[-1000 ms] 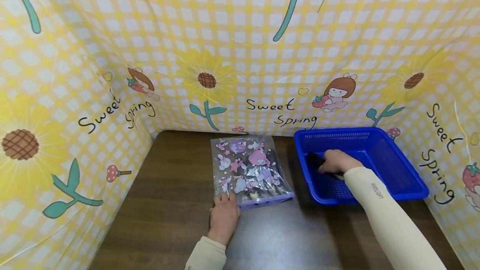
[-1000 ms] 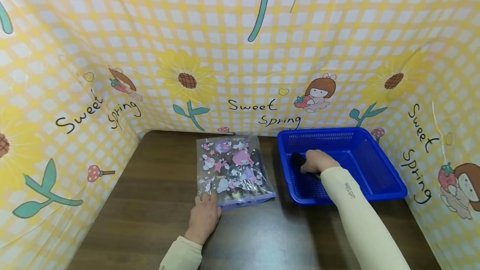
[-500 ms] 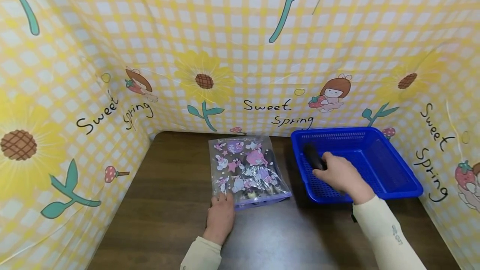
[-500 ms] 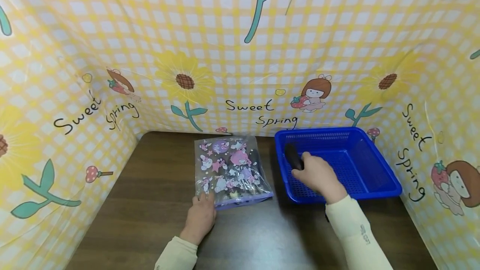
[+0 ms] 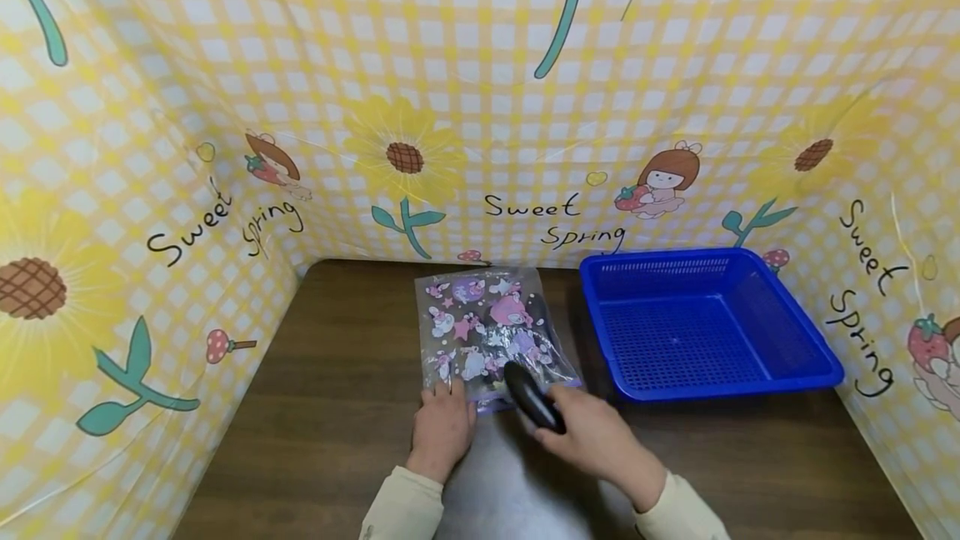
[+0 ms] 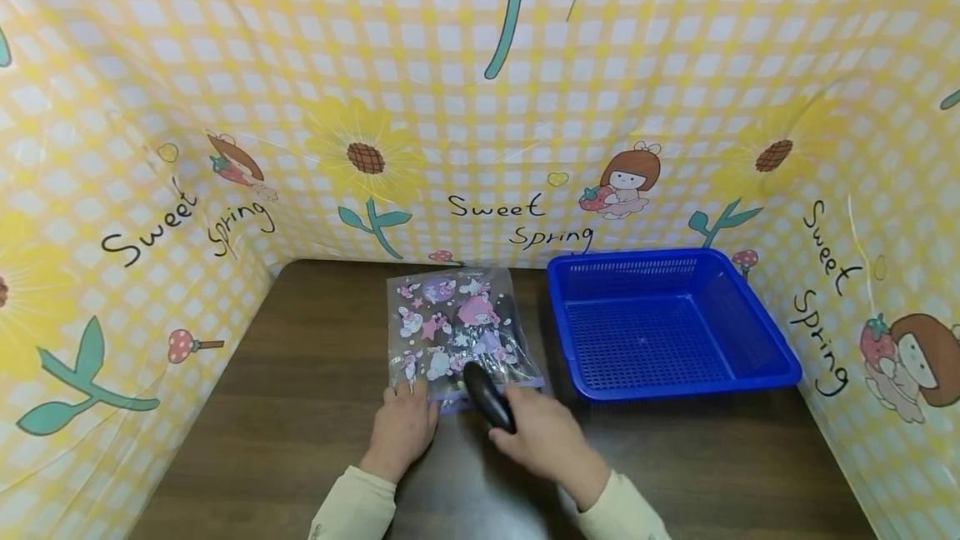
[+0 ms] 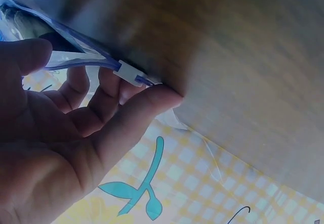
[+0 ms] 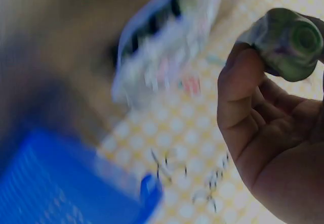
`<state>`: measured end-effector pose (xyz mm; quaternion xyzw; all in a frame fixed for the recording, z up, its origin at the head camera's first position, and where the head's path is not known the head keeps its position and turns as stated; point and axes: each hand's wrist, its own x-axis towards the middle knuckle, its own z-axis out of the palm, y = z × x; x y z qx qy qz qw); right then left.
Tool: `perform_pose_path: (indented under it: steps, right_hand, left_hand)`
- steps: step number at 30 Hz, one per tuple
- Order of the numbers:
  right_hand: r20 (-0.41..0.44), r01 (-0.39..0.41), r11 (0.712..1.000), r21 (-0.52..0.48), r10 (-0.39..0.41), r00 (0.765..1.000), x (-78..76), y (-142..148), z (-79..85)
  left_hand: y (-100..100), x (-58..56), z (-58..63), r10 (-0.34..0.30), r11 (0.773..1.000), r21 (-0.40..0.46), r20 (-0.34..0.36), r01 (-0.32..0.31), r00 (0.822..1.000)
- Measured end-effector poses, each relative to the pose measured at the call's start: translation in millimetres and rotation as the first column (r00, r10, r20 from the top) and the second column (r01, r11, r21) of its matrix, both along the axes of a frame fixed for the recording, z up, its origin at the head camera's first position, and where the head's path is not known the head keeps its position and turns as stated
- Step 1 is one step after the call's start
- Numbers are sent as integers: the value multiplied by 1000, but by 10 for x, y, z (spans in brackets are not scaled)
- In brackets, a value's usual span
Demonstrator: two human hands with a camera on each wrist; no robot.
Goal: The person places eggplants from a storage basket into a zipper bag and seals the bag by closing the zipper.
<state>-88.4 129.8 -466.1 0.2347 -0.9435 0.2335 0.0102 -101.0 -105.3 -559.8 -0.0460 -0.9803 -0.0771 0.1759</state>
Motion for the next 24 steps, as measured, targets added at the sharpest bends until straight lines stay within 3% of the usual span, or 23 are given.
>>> perform_pose_path:
  steps: [4, 7, 11, 15, 24]
  right_hand:
    - [33, -101, 994, 44, 99, 995, 128, -171, -211]
    - [45, -119, 988, 96, 115, 992, 162, -266, -338]
    - [-8, -65, 987, 147, 67, 998, 153, -390, -481]
    - [-59, 2, 991, 134, 6, 998, 116, -527, -599]
    - [-121, 87, 989, 120, -73, 990, -13, -825, -732]
  left_hand:
    - [11, -5, 4, -7, 1000, 21, -21, 7, 1000]
    - [14, -6, 3, -9, 1000, 25, -44, 10, 999]
    - [12, -3, 12, -2, 1000, 14, -49, 3, 999]
    - [12, -1, 22, -10, 1000, -2, -71, 10, 997]
    - [5, -11, -27, -11, 997, -77, -254, -9, 967]
